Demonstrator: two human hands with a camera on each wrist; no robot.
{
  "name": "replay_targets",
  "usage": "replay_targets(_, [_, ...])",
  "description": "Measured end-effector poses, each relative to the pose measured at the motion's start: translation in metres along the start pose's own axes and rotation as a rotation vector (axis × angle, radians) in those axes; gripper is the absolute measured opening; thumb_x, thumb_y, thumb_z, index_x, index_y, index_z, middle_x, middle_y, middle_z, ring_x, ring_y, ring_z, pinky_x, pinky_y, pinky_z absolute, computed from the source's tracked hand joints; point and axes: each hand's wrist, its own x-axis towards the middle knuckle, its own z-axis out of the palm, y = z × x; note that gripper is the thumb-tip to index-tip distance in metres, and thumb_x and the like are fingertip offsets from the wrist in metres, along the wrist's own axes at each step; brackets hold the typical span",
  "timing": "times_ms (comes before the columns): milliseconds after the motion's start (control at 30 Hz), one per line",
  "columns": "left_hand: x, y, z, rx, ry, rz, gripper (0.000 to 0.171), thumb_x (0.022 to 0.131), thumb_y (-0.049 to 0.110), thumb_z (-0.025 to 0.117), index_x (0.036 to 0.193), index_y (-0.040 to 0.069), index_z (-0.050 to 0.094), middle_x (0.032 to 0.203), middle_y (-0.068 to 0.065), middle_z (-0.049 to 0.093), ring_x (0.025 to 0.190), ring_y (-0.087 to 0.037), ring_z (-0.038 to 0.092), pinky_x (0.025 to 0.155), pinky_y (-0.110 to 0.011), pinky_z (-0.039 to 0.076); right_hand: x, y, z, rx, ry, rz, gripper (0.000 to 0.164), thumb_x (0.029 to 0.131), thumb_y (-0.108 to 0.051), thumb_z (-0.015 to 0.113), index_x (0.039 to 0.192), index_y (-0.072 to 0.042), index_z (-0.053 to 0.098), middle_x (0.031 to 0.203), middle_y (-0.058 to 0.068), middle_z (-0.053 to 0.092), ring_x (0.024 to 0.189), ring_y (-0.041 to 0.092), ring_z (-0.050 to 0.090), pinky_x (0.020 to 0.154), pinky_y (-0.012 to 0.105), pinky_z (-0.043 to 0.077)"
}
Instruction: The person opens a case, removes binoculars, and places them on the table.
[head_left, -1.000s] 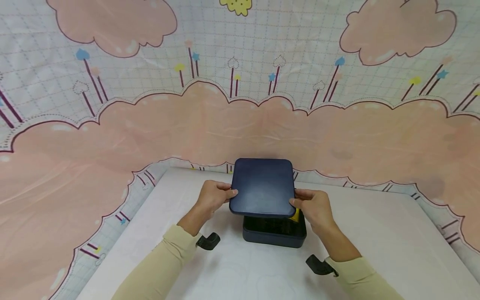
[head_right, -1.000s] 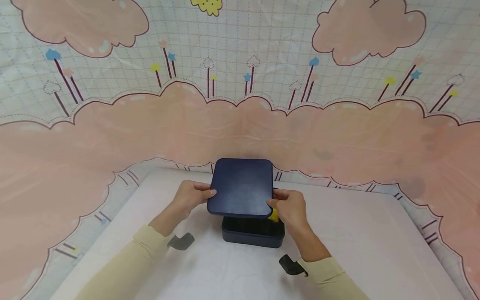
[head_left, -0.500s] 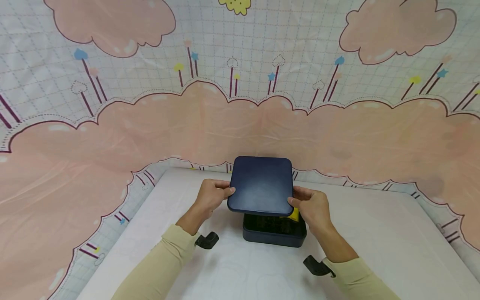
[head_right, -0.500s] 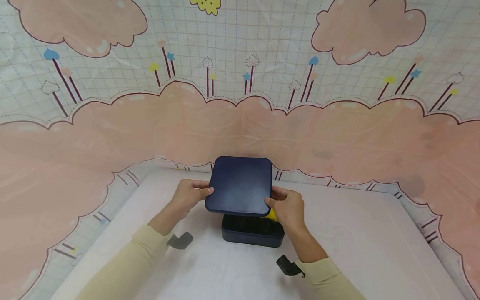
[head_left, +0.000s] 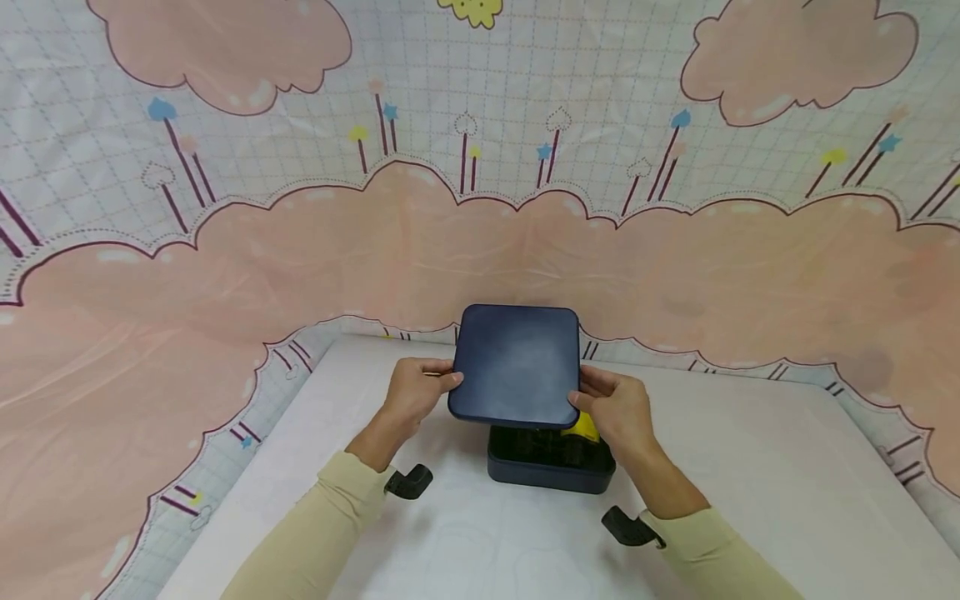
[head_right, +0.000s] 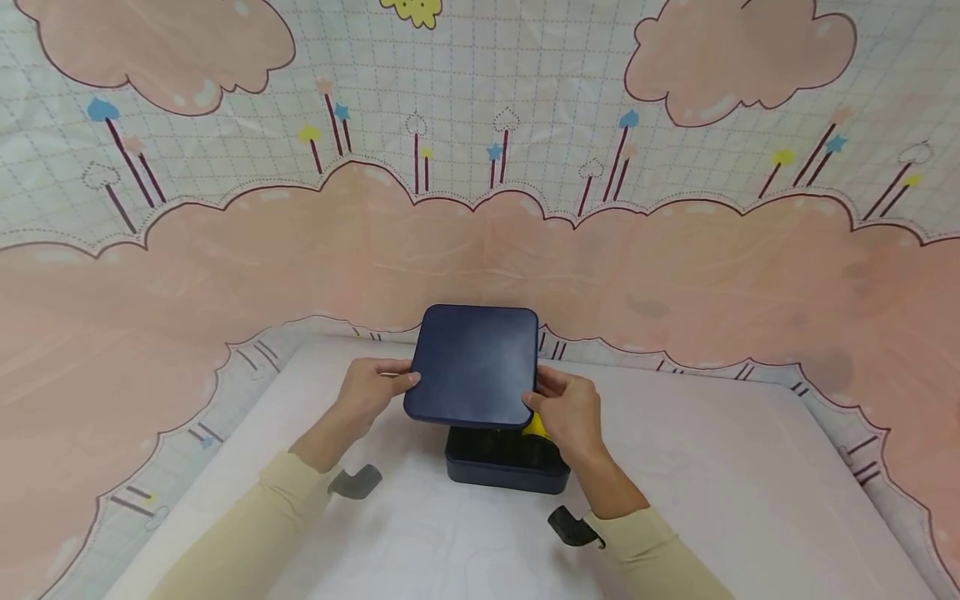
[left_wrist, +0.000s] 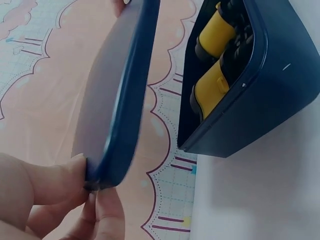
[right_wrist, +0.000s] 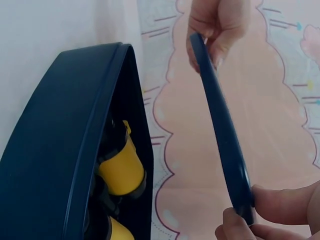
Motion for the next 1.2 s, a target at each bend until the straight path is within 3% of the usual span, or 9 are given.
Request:
replay_targets(467, [-0.001,-0.01,-0.008,-0.034,0.021,0.062,0.036,0.098,0.011,0.072,0.133,0.003,0.07,0.138,-0.018,0.068,0.129,-0.033,0.066,0.114,-0.048,0.05,0.003,0.001,0.013,0.047,-0.032,-0.02,0.055,0.097,0.001,0.07,0.149,-0.003,0.055,0.151,0.019,0.058,0.143,0.032,0.055,0.109,0.042,0.051])
replay_targets(833, [0.004,-0.014,-0.016,-0.043,0.032,0.057,0.033,0.098,0.008,0.072,0.129,-0.001,0.072,0.15,-0.004,0.063,0.148,-0.028,0.051,0.114,-0.041,0.049,0.006,0.0,0.026,0.079,-0.023,-0.01,0.053,0.094,0.003,0.073,0.145,-0.001,0.06,0.146,0.02,0.062,0.14,0.033,0.059,0.109,0.043,0.051])
replay_targets(1200, [0.005,-0.01,-0.019,-0.025,0.063,0.065,0.036,0.096,0.005,0.072,0.131,-0.004,0.069,0.148,-0.005,0.064,0.144,-0.026,0.055,0.111,-0.037,0.05,0.009,0.001,0.036,-0.022,-0.033,-0.08,0.056,0.094,0.003,0.07,0.148,-0.001,0.056,0.148,0.021,0.061,0.139,0.034,0.059,0.108,0.046,0.054])
